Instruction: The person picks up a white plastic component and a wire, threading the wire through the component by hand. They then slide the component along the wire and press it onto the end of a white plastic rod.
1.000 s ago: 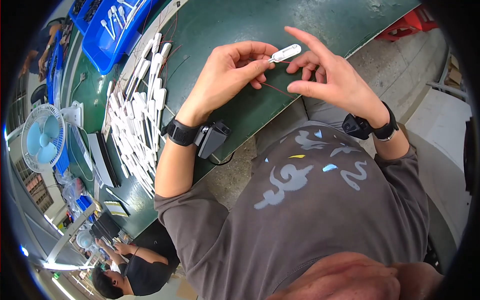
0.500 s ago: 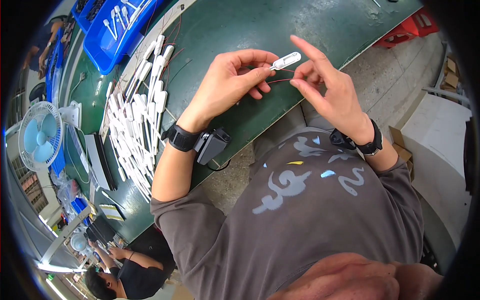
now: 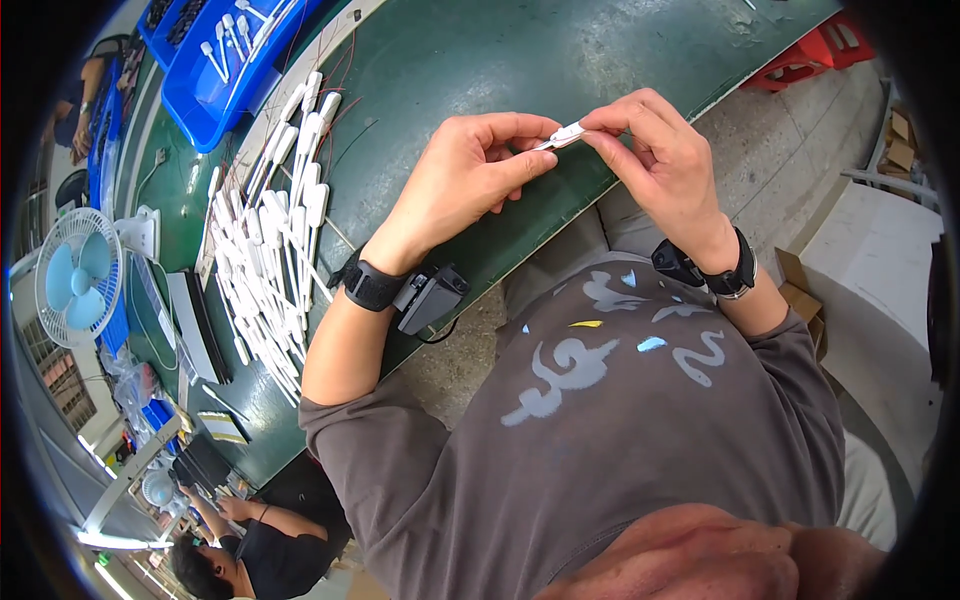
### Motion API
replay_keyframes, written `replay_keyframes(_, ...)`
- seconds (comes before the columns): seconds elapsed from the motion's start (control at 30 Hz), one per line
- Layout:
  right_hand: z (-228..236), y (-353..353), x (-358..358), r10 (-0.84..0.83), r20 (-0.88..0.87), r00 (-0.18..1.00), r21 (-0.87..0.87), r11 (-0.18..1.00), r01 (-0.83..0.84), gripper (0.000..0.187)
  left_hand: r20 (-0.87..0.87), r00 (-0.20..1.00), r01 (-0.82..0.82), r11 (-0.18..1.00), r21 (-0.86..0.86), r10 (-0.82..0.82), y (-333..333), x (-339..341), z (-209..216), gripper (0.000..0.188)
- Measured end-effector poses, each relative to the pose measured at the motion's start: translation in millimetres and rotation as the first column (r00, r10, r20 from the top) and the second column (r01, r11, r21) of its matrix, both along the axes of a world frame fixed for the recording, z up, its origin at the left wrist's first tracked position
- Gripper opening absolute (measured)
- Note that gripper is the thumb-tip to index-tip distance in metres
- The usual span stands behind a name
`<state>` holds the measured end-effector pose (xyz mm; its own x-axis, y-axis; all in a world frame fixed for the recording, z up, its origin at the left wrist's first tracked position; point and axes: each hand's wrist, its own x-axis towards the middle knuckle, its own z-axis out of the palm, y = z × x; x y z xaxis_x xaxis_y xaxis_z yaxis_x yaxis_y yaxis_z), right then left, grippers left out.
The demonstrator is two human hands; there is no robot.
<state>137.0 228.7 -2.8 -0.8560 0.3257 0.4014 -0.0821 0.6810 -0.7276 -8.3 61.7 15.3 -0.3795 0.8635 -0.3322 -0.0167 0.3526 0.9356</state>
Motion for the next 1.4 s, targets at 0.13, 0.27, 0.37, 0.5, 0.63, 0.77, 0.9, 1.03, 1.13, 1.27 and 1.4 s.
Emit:
replay_keyframes(0.13, -1, 0, 1, 0.003, 0.008, 1.000, -0.035, 0.999, -0.003, 0.011, -0.031, 0.999, -0.037, 0.999, 0.020, 0.038, 0, 2, -4, 0.026)
replay_keyframes(0.27, 0, 0, 1, 0.006, 0.026, 1.000, -0.071, 0.997, -0.004, 0.010, -0.025, 0.998, -0.061, 0.998, 0.020, 0.062, 1, 4, -3, 0.025)
replay_keyframes(0.37, -1, 1, 2, 0.003, 0.032, 0.999, -0.088, 0.996, 0.000, 0.010, -0.016, 0.998, -0.065, 0.998, 0.018, 0.065, 1, 6, -2, 0.025)
replay_keyframes(0.5, 0, 1, 3, -0.002, 0.041, 0.999, -0.102, 0.995, 0.006, 0.009, -0.056, 0.996, -0.065, 0.996, 0.056, 0.068, 1, 9, -8, 0.026)
replay_keyframes(0.63, 2, 0, 3, -0.006, 0.060, 0.998, -0.104, 0.995, 0.013, 0.009, -0.208, 0.975, -0.055, 0.993, 0.109, 0.077, 1, 12, -13, 0.027)
replay_keyframes(0.77, 1, 1, 4, -0.002, 0.063, 0.998, -0.112, 0.994, 0.010, 0.009, -0.326, 0.943, -0.051, 0.996, 0.079, 0.074, 2, 13, -10, 0.027)
replay_keyframes(0.9, -2, 4, 4, 0.027, 0.047, 0.999, -0.102, 0.995, -0.022, 0.009, -0.283, 0.956, -0.063, 0.997, 0.054, 0.076, 1, 11, -8, 0.027)
replay_keyframes(1.03, -5, 8, 4, 0.059, 0.004, 0.998, -0.071, 0.996, -0.059, 0.011, -0.172, 0.981, -0.085, 0.996, 0.035, 0.090, 2, 9, -1, 0.026)
replay_keyframes(1.13, -7, 9, 3, 0.076, -0.032, 0.997, -0.058, 0.995, -0.078, 0.013, -0.090, 0.990, -0.102, 0.994, 0.026, 0.104, 3, 9, 3, 0.026)
replay_keyframes(1.27, -10, 11, 3, 0.097, -0.092, 0.991, 0.026, 0.995, -0.095, 0.015, -0.038, 0.990, -0.133, 0.989, 0.057, 0.135, 4, 9, 2, 0.023)
replay_keyframes(1.4, -5, 8, 5, 0.107, -0.045, 0.993, -0.043, 0.993, -0.109, 0.016, -0.031, 0.988, -0.150, 0.988, 0.044, 0.151, 2, 9, 2, 0.021)
